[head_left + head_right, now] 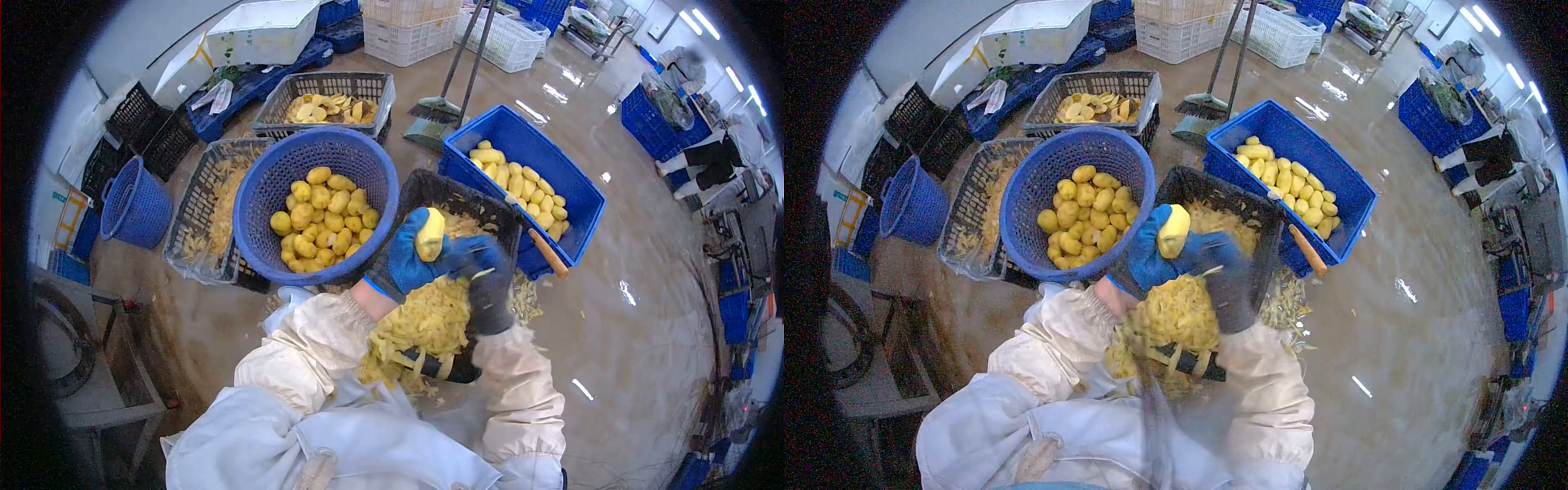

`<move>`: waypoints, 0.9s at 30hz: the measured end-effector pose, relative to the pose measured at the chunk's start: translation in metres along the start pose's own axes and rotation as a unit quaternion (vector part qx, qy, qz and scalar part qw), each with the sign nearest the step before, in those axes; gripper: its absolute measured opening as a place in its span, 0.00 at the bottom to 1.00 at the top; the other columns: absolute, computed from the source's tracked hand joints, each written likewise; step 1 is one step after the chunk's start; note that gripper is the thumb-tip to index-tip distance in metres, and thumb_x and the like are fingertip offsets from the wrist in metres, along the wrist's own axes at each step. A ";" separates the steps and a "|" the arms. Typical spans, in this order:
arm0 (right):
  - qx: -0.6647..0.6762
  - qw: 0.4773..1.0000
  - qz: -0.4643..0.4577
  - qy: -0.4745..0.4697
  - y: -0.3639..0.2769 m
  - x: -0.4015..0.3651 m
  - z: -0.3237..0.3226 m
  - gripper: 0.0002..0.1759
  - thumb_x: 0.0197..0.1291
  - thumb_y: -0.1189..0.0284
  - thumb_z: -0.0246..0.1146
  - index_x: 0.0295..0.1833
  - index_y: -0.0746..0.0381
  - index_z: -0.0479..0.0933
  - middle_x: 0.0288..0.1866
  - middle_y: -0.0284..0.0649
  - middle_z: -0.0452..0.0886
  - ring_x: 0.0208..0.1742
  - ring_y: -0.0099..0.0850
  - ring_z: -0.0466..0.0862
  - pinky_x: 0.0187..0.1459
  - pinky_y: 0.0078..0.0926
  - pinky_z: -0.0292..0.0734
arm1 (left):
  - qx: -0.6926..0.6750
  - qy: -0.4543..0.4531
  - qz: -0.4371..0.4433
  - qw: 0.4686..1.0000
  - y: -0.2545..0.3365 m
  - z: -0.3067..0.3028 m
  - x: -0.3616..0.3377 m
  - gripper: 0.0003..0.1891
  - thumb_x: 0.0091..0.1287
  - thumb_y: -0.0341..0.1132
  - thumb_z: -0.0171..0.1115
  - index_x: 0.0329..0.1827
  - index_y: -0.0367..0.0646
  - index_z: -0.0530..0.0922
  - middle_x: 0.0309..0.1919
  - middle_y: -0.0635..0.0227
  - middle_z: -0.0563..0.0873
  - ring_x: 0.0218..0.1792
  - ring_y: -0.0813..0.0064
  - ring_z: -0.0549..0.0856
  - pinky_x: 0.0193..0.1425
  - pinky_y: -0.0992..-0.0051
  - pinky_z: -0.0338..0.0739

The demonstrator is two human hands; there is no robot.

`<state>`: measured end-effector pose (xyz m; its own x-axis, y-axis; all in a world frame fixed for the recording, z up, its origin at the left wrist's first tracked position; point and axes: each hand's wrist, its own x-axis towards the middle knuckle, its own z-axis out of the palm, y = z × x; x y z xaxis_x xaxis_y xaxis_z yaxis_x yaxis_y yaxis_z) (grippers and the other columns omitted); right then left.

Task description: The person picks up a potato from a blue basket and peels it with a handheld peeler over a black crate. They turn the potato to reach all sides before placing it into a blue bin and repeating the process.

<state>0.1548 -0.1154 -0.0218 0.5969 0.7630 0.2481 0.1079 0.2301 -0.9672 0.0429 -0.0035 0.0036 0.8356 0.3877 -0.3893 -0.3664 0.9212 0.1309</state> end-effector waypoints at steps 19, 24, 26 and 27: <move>0.498 0.823 0.274 0.001 -0.025 0.003 0.009 0.11 0.66 0.61 0.56 0.43 0.57 0.75 0.25 0.26 0.73 0.24 0.18 0.71 0.27 0.18 0.66 | 0.019 -0.192 0.103 0.976 0.006 0.002 0.007 0.21 0.66 0.37 0.58 0.61 0.45 0.68 0.51 0.60 0.78 0.52 0.63 0.79 0.55 0.62 0.77; 0.490 0.849 0.168 0.103 -0.056 0.011 -0.009 0.11 0.69 0.64 0.52 0.48 0.59 0.74 0.26 0.25 0.74 0.23 0.18 0.71 0.24 0.18 0.68 | 0.187 -0.234 0.022 0.954 0.006 0.006 -0.013 0.29 0.63 0.34 0.60 0.67 0.44 0.62 0.58 0.59 0.75 0.57 0.59 0.77 0.58 0.61 0.76; 0.497 0.851 0.150 0.078 -0.055 0.012 -0.016 0.11 0.69 0.65 0.52 0.47 0.59 0.74 0.27 0.25 0.75 0.23 0.17 0.71 0.24 0.17 0.68 | 0.344 -0.232 0.014 0.910 0.008 0.000 -0.017 0.34 0.60 0.38 0.64 0.68 0.43 0.61 0.58 0.58 0.75 0.55 0.60 0.79 0.55 0.62 0.78; 0.503 0.852 0.133 0.051 -0.053 0.012 -0.020 0.11 0.69 0.65 0.52 0.47 0.59 0.74 0.28 0.25 0.75 0.24 0.17 0.72 0.23 0.17 0.68 | 0.344 -0.232 0.012 0.910 0.009 0.000 -0.019 0.34 0.60 0.38 0.64 0.68 0.43 0.61 0.58 0.58 0.75 0.55 0.60 0.79 0.55 0.62 0.78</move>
<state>0.1720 -0.1309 0.0315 0.5653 0.8244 -0.0284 -0.7481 0.4978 -0.4387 0.0242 -0.0025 0.0124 0.9722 0.2328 0.0262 -0.1763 0.6533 0.7363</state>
